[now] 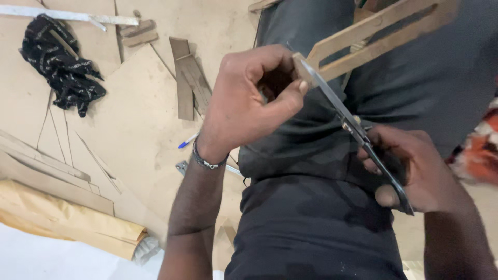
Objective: The person uses shears to cut a rectangular piece of cardboard along a marked outline. They hold the cardboard in one hand and operate the shears with the other, trimming edges and cutting out a central rectangular slot. The person occasionally repositions the cardboard to continue cutting along the marked lines.
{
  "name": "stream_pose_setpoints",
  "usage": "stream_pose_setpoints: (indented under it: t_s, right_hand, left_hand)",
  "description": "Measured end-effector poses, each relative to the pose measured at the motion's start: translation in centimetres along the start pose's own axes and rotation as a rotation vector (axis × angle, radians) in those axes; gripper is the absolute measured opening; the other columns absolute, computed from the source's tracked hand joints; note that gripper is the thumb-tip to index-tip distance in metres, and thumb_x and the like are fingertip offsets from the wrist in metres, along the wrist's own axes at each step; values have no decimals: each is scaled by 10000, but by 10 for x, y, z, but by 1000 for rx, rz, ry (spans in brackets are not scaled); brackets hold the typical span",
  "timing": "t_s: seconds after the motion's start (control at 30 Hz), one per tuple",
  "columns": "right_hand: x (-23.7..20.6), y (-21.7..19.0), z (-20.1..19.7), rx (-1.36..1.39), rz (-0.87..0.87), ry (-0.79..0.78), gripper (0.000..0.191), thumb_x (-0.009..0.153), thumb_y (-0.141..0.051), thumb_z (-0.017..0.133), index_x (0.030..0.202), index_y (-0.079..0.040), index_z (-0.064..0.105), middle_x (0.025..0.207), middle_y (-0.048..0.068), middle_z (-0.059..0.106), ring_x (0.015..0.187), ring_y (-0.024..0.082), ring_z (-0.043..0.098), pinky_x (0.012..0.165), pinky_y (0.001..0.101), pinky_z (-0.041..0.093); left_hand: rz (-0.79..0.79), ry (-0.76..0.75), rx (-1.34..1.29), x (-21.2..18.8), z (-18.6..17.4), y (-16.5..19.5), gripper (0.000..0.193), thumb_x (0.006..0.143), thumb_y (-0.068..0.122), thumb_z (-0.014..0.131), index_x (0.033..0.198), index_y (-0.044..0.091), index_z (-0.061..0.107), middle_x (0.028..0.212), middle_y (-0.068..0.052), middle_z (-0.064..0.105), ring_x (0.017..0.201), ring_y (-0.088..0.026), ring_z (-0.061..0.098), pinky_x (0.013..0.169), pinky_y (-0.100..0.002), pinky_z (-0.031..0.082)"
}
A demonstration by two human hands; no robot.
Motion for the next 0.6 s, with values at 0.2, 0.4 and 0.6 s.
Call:
stream_pose_setpoints:
  t_s: [0.2,0.4,0.6]
  right_hand:
    - [11,-3,22,1,-28,154,746,631,-737,797,852,-47,619,660,-29,616,572,88,568,552,262,459]
    - [19,0,37,-98,-103,219,644,653,-639,835,858,-60,638,687,-26,615,596,75,591,569,251,460]
    - [18,3,38,-51,-57,195,659,619,-631,838,877,-53,656,707,-8,640,602,95,609,564,266,478]
  left_hand:
    - [19,218,161,0,17,2,96,942,64,754,916,-4,692,729,17,612,622,-12,530,554,-206,425]
    - [1,311,39,-5,34,-6,117,968,73,756,964,-23,688,799,3,675,679,-25,623,630,-203,516]
    - [-90,218,-175,-9,29,-7,87,1017,36,689,1051,-44,682,832,-2,686,724,-21,639,673,-188,539]
Point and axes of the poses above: each hand's wrist, its own x-axis towards the middle knuckle, its own z-axis out of the palm, y = z × x, the point moved 1 cm from there along x, towards the middle knuckle
